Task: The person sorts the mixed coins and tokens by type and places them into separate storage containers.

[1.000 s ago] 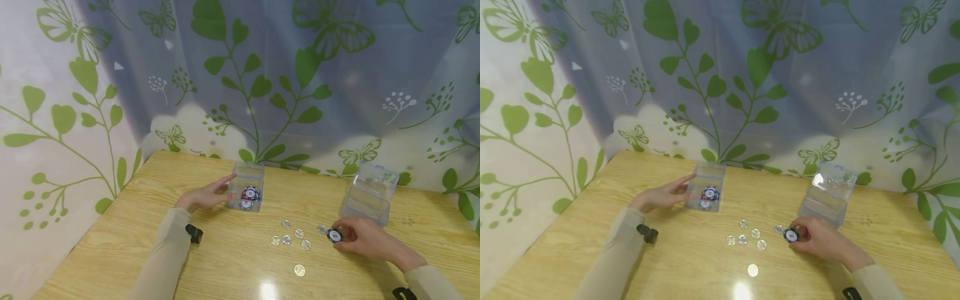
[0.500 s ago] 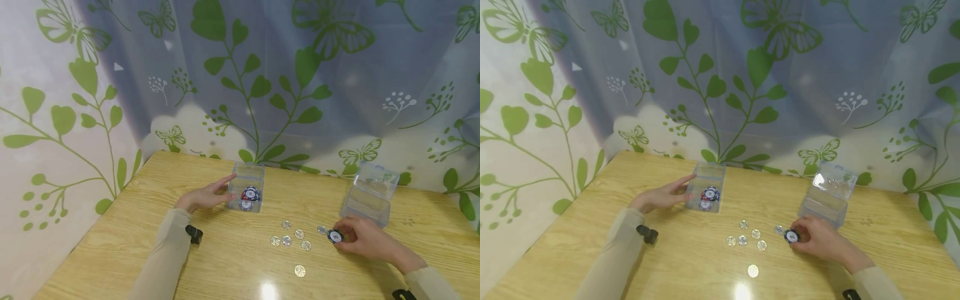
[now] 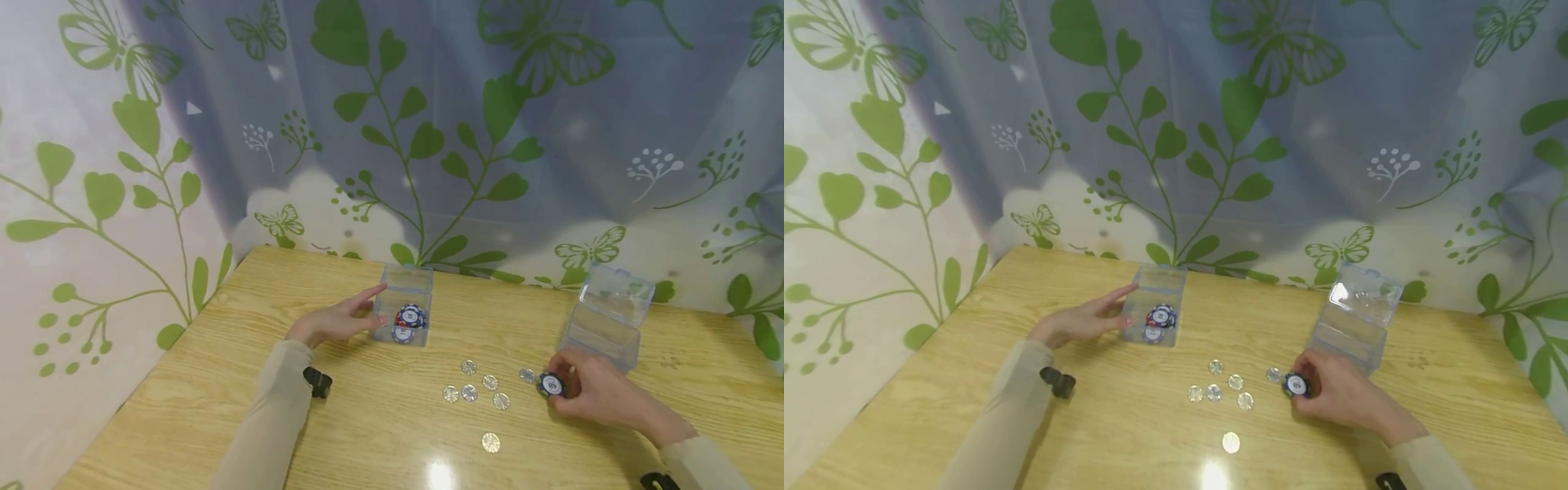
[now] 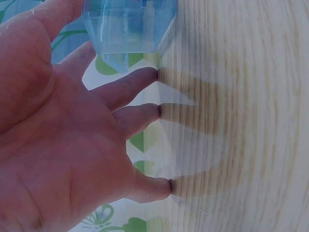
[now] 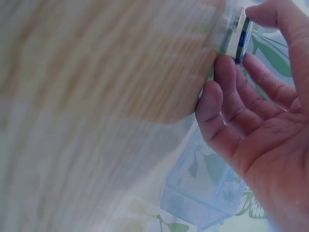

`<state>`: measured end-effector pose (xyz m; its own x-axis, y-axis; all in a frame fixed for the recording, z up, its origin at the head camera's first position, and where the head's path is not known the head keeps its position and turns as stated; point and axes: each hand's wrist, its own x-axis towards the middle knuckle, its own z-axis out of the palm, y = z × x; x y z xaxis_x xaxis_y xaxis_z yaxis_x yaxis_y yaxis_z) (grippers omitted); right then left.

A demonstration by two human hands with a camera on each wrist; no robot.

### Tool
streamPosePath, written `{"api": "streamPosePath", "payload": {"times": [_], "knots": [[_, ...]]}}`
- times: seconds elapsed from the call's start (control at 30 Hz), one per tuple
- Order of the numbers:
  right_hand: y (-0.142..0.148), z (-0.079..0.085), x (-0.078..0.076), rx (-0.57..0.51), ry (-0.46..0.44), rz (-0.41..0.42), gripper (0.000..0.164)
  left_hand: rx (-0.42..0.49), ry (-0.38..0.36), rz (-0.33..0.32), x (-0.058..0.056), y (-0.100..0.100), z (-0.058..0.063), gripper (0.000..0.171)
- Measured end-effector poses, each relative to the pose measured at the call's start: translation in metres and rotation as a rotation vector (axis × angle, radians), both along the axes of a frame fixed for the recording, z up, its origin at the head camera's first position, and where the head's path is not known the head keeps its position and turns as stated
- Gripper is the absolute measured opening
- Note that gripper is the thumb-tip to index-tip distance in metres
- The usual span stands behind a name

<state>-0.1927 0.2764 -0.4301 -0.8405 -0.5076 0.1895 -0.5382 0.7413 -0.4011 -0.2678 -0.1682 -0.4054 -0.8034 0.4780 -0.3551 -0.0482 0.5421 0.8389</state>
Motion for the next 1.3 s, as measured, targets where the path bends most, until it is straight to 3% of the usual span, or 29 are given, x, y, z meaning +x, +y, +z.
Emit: {"api": "streamPosePath", "payload": {"times": [0.53,1.0,1.3], "knots": [[-0.005,0.004,-0.003,0.023,-0.066,-0.063,0.031,0.013,0.0,-0.001,0.001,0.002,-0.001,0.072],[-0.02,0.018,-0.014,0.03,-0.114,-0.084,0.033,0.018,0.007,-0.008,0.0,0.001,-0.002,0.069],[-0.041,0.023,-0.026,0.021,-0.192,-0.091,0.033,0.013,0.004,-0.001,0.0,0.001,-0.001,0.071]]}}
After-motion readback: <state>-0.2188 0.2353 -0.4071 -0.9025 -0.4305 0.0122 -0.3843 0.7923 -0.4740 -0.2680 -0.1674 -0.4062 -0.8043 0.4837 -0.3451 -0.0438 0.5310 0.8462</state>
